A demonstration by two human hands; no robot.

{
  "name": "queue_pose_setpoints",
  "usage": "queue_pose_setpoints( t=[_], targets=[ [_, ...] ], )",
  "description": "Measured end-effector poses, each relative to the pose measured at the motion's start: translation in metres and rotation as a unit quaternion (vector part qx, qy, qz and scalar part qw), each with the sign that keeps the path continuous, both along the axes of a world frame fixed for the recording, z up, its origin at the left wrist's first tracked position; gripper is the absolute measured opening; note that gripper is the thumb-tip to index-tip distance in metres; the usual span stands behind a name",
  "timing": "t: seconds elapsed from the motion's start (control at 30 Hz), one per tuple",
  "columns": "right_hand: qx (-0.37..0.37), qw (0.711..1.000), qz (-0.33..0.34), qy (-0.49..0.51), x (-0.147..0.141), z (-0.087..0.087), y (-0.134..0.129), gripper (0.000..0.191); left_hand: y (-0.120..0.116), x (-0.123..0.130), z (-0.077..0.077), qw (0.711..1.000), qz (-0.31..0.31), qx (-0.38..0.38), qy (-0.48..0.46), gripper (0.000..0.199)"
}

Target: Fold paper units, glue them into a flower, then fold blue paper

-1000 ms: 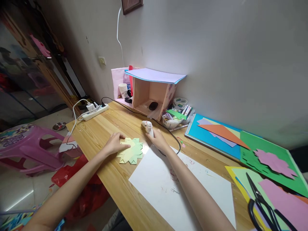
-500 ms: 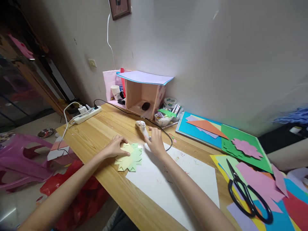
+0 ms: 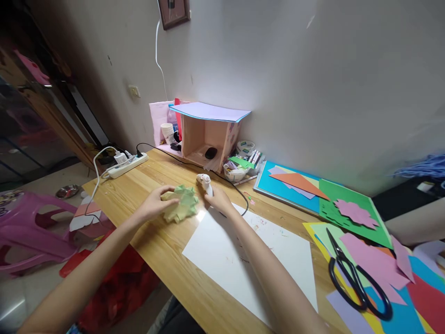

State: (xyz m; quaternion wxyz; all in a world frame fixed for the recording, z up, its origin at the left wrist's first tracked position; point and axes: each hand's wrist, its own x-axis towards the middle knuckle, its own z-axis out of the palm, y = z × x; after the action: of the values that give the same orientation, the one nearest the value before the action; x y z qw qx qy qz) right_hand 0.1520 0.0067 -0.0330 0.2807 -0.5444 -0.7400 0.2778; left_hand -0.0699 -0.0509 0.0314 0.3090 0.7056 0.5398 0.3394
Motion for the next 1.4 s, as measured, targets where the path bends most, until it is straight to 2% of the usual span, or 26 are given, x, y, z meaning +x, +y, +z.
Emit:
queue_pose_setpoints(
  t=[0.1,0.17,0.23,0.3,0.37,0.43,0.53,0.6,0.67,0.77,0.83,1.13,1.23,1.4],
  targets=[
    [-0.002,1.0,0.012,0.019,-0.001,-0.001,0.006,0.019,-0.013,-0.006,0.013,0.983,0.023,0.168,0.063,0.014],
    [0.003,0.999,-0.001,0.049,0.0,-0.002,0.005,0.023,-0.017,-0.005,0.005,0.965,0.038,0.231,0.114,0.02],
    [0.001,0.994,-0.03,0.103,0.002,-0.002,0.001,0.027,-0.018,0.0,-0.014,0.949,0.016,0.251,0.19,0.022],
    [-0.006,0.986,-0.056,0.159,0.005,-0.001,-0.004,0.03,-0.017,0.006,-0.034,0.939,-0.042,0.227,0.254,0.022],
    [-0.018,0.98,-0.065,0.185,0.01,0.001,-0.011,0.032,-0.019,0.01,-0.046,0.94,-0.097,0.195,0.264,0.021],
    [-0.038,0.979,-0.059,0.192,0.014,0.003,-0.017,0.031,-0.022,0.009,-0.047,0.953,-0.111,0.164,0.23,0.026],
    [-0.065,0.974,-0.04,0.213,0.017,0.005,-0.024,0.029,-0.025,-0.001,-0.036,0.974,-0.111,0.12,0.156,0.051],
    [-0.08,0.968,-0.03,0.237,0.016,0.003,-0.027,0.028,-0.024,-0.008,-0.031,0.984,-0.094,0.094,0.117,0.056],
    [-0.089,0.963,-0.019,0.255,0.015,0.001,-0.028,0.028,-0.021,-0.013,-0.031,0.989,-0.047,0.08,0.113,0.047],
    [-0.094,0.962,0.002,0.255,0.015,-0.003,-0.028,0.03,-0.016,-0.014,-0.039,0.979,0.036,0.095,0.176,0.031],
    [-0.097,0.964,0.018,0.247,0.016,-0.004,-0.028,0.031,-0.015,-0.011,-0.045,0.967,0.067,0.107,0.221,0.027],
    [-0.106,0.973,0.034,0.203,0.018,-0.002,-0.035,0.032,-0.018,-0.003,-0.047,0.947,0.097,0.085,0.295,0.023],
    [-0.125,0.972,0.051,0.194,0.019,0.003,-0.037,0.033,-0.02,-0.002,-0.052,0.954,0.124,0.092,0.256,0.024],
    [-0.147,0.969,0.131,0.15,0.016,0.023,-0.044,0.039,-0.017,-0.006,-0.063,0.977,0.159,0.097,0.1,0.026]
  ],
)
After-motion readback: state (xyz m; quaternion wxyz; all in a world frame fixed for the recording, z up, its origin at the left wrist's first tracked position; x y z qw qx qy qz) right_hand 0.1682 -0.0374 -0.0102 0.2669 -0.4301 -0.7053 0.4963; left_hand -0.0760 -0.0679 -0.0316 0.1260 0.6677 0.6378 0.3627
